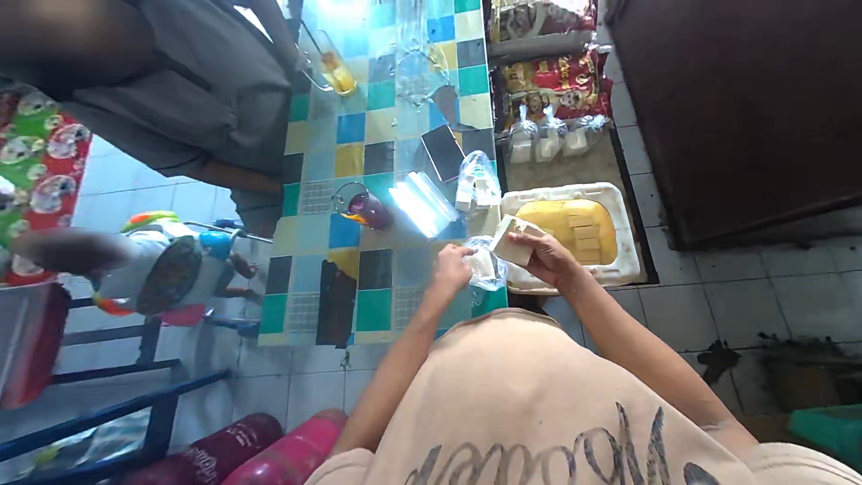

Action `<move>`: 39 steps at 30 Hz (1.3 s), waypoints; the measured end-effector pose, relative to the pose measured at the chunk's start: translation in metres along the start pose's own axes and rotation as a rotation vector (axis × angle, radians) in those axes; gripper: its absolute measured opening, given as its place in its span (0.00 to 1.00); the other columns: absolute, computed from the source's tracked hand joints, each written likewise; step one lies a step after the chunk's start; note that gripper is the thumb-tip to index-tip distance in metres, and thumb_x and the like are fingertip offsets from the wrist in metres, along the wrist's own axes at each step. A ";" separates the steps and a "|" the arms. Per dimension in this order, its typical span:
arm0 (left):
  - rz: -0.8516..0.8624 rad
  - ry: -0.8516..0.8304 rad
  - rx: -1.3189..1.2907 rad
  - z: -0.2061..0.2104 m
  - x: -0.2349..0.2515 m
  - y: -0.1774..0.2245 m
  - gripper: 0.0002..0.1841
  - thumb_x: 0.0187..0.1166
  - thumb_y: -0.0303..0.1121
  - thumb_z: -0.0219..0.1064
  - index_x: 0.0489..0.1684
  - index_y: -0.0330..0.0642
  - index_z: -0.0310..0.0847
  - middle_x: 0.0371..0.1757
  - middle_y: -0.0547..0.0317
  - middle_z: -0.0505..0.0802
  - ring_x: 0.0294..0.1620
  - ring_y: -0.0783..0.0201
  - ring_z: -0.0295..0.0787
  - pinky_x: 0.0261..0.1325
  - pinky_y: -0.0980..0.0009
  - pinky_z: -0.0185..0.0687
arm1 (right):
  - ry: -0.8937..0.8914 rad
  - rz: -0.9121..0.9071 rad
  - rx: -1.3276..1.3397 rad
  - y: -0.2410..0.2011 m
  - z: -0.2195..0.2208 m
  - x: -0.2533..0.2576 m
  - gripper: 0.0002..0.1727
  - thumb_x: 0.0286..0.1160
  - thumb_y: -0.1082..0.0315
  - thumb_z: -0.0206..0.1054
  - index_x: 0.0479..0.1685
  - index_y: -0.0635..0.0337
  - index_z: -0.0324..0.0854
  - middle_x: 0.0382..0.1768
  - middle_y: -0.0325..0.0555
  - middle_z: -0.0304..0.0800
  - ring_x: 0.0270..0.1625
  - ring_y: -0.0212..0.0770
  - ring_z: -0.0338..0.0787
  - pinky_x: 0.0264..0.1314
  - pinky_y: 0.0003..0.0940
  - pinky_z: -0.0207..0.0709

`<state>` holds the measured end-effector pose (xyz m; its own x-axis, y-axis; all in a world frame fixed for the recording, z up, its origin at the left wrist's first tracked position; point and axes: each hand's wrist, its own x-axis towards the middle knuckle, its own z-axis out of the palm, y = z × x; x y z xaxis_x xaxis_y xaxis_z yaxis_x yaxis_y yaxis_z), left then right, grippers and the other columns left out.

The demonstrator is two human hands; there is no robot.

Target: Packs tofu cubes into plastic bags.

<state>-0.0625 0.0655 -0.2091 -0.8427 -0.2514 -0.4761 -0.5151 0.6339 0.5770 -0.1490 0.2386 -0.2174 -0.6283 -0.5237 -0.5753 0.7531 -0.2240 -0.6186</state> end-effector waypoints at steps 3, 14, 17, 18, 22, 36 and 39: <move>0.096 0.023 -0.100 -0.002 -0.010 0.000 0.20 0.79 0.17 0.58 0.69 0.32 0.83 0.73 0.35 0.84 0.74 0.39 0.80 0.76 0.43 0.71 | 0.003 -0.145 -0.256 0.024 0.008 0.000 0.25 0.75 0.77 0.71 0.70 0.55 0.74 0.51 0.45 0.90 0.46 0.36 0.92 0.50 0.37 0.89; 0.300 0.104 -0.113 0.011 -0.011 -0.012 0.19 0.76 0.13 0.60 0.64 0.26 0.84 0.76 0.36 0.82 0.76 0.42 0.80 0.78 0.50 0.73 | 0.121 -0.269 -1.497 0.059 0.042 0.004 0.14 0.74 0.76 0.71 0.57 0.70 0.83 0.47 0.70 0.91 0.53 0.71 0.91 0.54 0.70 0.81; 0.325 0.151 -0.140 0.016 -0.014 -0.013 0.23 0.74 0.13 0.60 0.70 0.29 0.82 0.77 0.33 0.80 0.74 0.39 0.81 0.74 0.49 0.76 | 0.148 -0.128 -1.396 0.045 0.053 0.018 0.15 0.74 0.72 0.72 0.56 0.72 0.85 0.53 0.71 0.90 0.61 0.70 0.89 0.63 0.69 0.77; 0.338 0.187 -0.157 0.019 -0.014 -0.015 0.23 0.74 0.12 0.60 0.69 0.30 0.83 0.76 0.33 0.81 0.73 0.38 0.81 0.74 0.49 0.76 | 0.130 -0.025 -1.372 0.040 0.055 0.024 0.17 0.75 0.69 0.73 0.55 0.73 0.85 0.56 0.70 0.89 0.64 0.68 0.87 0.68 0.67 0.74; 0.283 0.278 -0.305 0.026 -0.018 -0.024 0.18 0.76 0.17 0.63 0.63 0.35 0.86 0.71 0.40 0.84 0.49 0.53 0.88 0.50 0.58 0.84 | 0.161 0.092 -1.289 0.042 0.048 0.037 0.19 0.73 0.68 0.75 0.57 0.74 0.84 0.59 0.73 0.87 0.67 0.68 0.85 0.70 0.68 0.73; -0.100 0.044 -0.680 0.036 -0.028 -0.040 0.23 0.86 0.41 0.66 0.66 0.28 0.73 0.52 0.39 0.88 0.45 0.53 0.87 0.55 0.55 0.84 | 0.095 0.182 -0.881 0.065 0.045 0.037 0.34 0.78 0.74 0.66 0.81 0.76 0.56 0.65 0.70 0.79 0.66 0.56 0.83 0.71 0.52 0.75; -0.053 0.093 -0.678 0.036 -0.024 -0.040 0.17 0.85 0.36 0.68 0.58 0.28 0.77 0.47 0.42 0.88 0.43 0.56 0.87 0.54 0.57 0.84 | 0.086 0.132 -1.020 0.065 0.041 0.040 0.16 0.80 0.73 0.65 0.60 0.76 0.77 0.52 0.66 0.85 0.56 0.55 0.85 0.62 0.54 0.76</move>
<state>-0.0160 0.0727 -0.2451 -0.8081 -0.3506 -0.4734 -0.5144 0.0283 0.8571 -0.1165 0.1693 -0.2585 -0.5943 -0.4240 -0.6834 0.3191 0.6557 -0.6843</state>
